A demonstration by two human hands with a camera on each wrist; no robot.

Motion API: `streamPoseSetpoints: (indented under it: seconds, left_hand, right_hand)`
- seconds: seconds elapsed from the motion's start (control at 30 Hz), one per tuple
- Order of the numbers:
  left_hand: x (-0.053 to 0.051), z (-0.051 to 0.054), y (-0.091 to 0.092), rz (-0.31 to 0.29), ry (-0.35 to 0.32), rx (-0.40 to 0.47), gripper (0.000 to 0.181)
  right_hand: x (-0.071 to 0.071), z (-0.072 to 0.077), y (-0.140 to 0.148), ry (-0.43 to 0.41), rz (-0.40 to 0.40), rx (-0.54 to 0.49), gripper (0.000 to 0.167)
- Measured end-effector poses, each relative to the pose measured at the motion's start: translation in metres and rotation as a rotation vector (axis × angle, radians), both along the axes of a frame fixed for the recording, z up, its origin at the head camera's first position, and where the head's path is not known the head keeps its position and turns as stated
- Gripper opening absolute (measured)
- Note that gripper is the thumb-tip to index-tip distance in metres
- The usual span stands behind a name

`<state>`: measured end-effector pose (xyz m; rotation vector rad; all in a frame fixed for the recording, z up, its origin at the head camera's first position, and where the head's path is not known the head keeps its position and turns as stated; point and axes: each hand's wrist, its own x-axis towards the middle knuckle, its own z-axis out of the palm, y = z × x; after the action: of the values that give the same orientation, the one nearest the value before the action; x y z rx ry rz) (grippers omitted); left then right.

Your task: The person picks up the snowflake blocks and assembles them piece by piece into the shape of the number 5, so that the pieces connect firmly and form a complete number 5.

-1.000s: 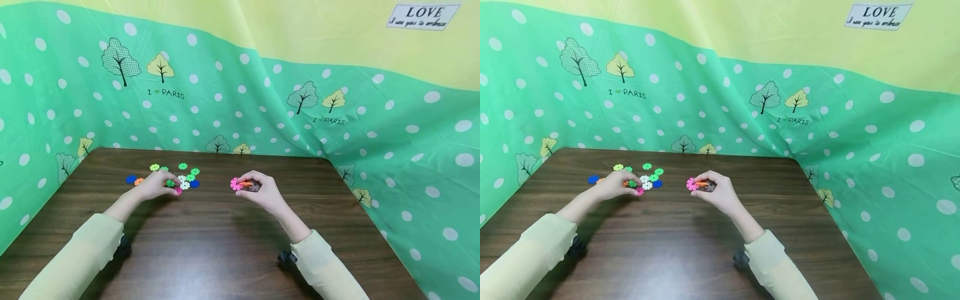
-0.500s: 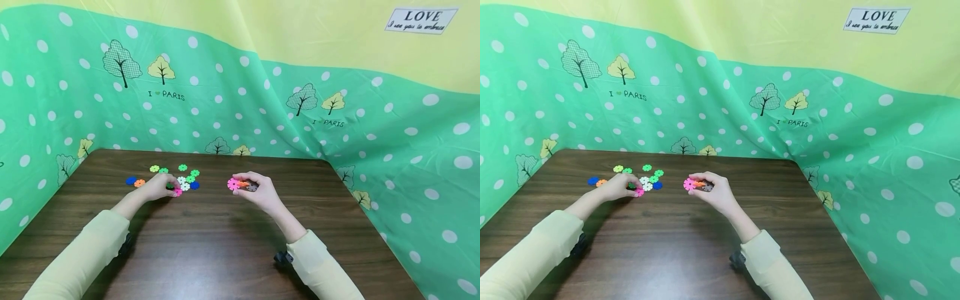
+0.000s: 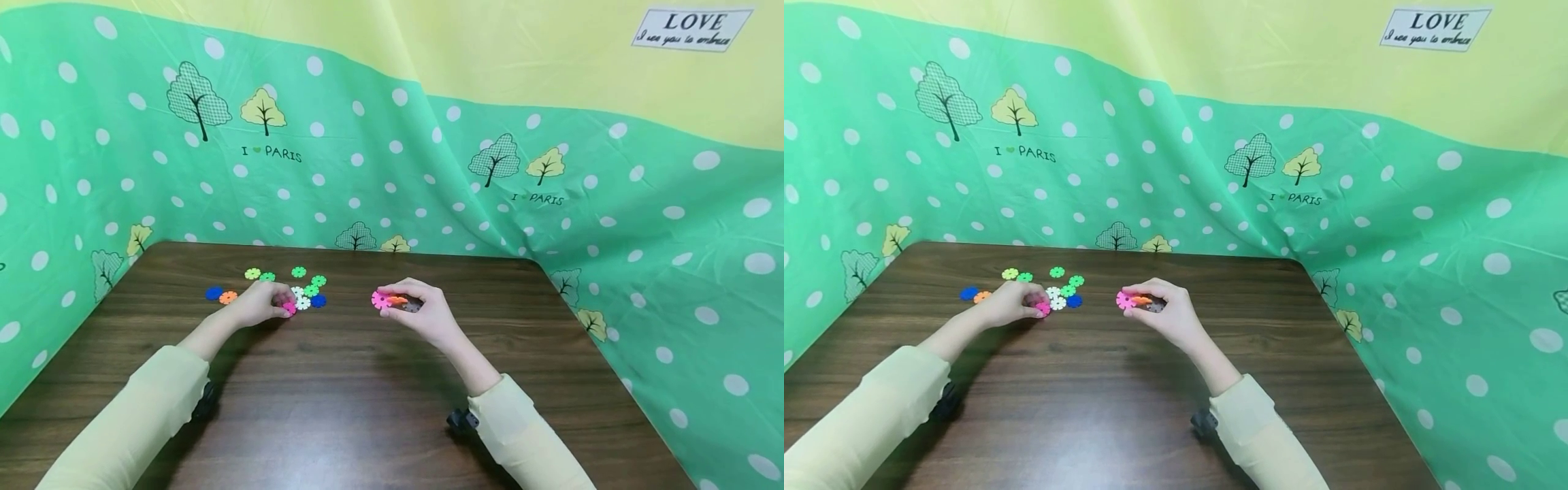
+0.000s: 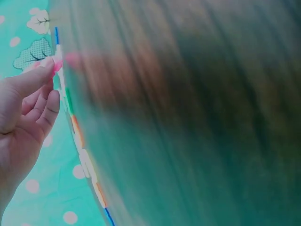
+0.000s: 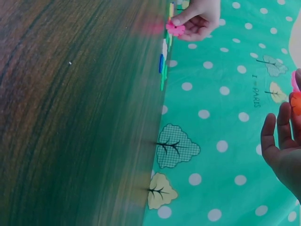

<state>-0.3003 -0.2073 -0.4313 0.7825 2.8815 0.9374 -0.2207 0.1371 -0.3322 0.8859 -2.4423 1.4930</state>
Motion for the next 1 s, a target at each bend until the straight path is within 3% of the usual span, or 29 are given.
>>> streamPoseSetpoints:
  seconds: [0.2, 0.43, 0.67, 0.83, 1.0]
  left_hand:
    - [0.006, 0.012, 0.005, 0.021, 0.020, 0.043, 0.015]
    - [0.017, 0.030, 0.015, 0.025, 0.014, 0.152, 0.018]
    - [0.035, 0.053, 0.036, 0.039, 0.085, 0.219, 0.018]
    - [0.046, 0.063, 0.049, 0.077, 0.131, 0.244, 0.015]
    - [0.059, 0.071, 0.059, 0.081, 0.183, 0.337, 0.014]
  right_hand:
    - [0.000, -0.001, 0.002, 0.015, 0.006, -0.009, 0.032]
    - [0.003, 0.002, 0.002, -0.010, -0.019, 0.001, 0.032]
    - [0.005, 0.003, 0.003, -0.031, -0.028, 0.021, 0.036]
    - [0.006, 0.003, 0.002, -0.021, -0.014, 0.012, 0.035]
    - [0.006, 0.002, 0.001, 0.008, -0.006, 0.002, 0.034]
